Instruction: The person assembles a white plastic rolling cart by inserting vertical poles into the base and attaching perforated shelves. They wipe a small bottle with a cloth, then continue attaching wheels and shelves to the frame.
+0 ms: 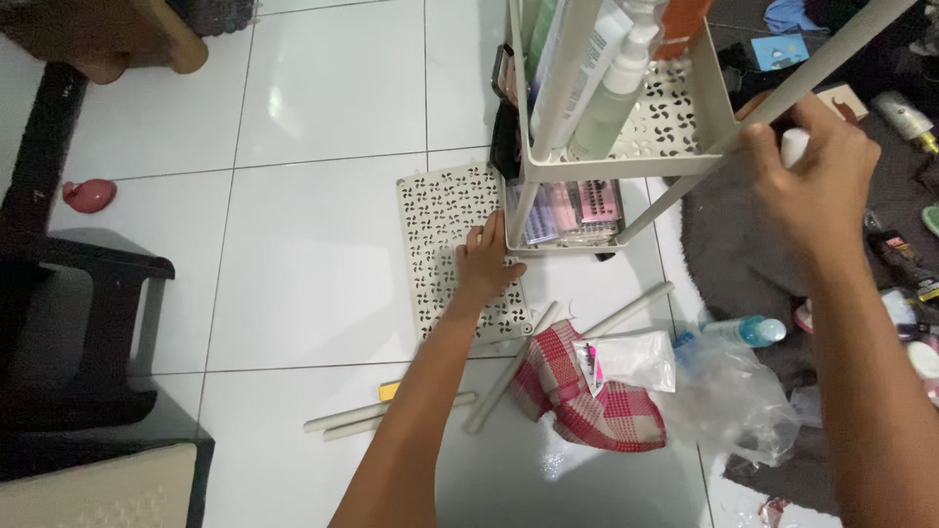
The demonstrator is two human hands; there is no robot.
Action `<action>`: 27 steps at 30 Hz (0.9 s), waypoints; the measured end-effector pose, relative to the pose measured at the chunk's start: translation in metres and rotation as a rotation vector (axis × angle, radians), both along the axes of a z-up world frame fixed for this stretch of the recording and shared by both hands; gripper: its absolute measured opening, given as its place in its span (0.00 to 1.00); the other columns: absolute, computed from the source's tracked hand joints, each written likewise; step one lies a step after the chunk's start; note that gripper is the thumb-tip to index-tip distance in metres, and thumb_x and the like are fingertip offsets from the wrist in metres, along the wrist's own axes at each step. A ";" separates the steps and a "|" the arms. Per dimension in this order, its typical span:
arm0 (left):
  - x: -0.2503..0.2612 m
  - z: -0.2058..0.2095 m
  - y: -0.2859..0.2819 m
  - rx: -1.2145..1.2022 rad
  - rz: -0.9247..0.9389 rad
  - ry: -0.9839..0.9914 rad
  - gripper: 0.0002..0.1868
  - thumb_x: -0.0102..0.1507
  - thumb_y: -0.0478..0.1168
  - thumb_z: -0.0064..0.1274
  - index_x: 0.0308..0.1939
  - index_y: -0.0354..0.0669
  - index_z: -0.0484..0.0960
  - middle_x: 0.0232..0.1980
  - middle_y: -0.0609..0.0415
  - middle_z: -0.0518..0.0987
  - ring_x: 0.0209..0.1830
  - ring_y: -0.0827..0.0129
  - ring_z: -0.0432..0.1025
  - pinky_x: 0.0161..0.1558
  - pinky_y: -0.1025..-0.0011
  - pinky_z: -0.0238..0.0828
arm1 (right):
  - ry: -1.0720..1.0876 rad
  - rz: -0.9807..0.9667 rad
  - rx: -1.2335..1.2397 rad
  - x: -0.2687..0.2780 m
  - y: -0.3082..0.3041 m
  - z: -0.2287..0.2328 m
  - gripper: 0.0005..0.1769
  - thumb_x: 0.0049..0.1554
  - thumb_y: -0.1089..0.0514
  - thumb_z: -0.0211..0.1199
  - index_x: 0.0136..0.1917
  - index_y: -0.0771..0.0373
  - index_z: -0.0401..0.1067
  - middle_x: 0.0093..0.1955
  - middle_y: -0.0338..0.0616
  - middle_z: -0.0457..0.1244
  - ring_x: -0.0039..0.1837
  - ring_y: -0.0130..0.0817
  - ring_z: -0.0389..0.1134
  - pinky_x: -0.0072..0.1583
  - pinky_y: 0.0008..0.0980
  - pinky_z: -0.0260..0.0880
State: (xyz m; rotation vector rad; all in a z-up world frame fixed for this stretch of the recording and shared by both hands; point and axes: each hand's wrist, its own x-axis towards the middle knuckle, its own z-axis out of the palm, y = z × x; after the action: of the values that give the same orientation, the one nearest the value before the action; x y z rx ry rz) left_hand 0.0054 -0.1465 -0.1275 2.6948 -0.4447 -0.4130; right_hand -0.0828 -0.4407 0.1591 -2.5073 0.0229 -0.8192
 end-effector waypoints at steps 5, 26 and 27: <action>-0.005 0.001 -0.018 0.017 0.072 0.028 0.62 0.56 0.56 0.64 0.81 0.48 0.35 0.84 0.61 0.41 0.78 0.55 0.44 0.70 0.43 0.47 | -0.048 0.000 -0.145 0.003 -0.010 -0.005 0.05 0.64 0.65 0.64 0.53 0.66 0.78 0.46 0.50 0.69 0.47 0.38 0.71 0.52 0.36 0.70; -0.006 0.001 0.008 0.213 0.002 -0.417 0.41 0.57 0.28 0.54 0.76 0.45 0.64 0.83 0.57 0.59 0.72 0.68 0.60 0.62 0.50 0.60 | -0.104 0.063 -0.183 0.032 -0.055 -0.012 0.08 0.64 0.67 0.57 0.53 0.68 0.76 0.42 0.49 0.69 0.46 0.33 0.72 0.51 0.32 0.71; -0.004 0.005 0.016 0.189 0.022 -0.371 0.41 0.55 0.30 0.55 0.75 0.44 0.64 0.81 0.55 0.59 0.71 0.62 0.60 0.60 0.47 0.60 | -0.103 0.072 -0.153 0.034 -0.057 -0.012 0.09 0.63 0.68 0.56 0.54 0.68 0.76 0.43 0.49 0.69 0.47 0.32 0.73 0.52 0.31 0.72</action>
State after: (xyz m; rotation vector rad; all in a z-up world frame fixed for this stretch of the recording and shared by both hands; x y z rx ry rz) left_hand 0.0018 -0.1309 -0.1223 2.9656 -0.4974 0.0600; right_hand -0.0491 -0.4981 0.1475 -2.5864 -0.1704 -0.9506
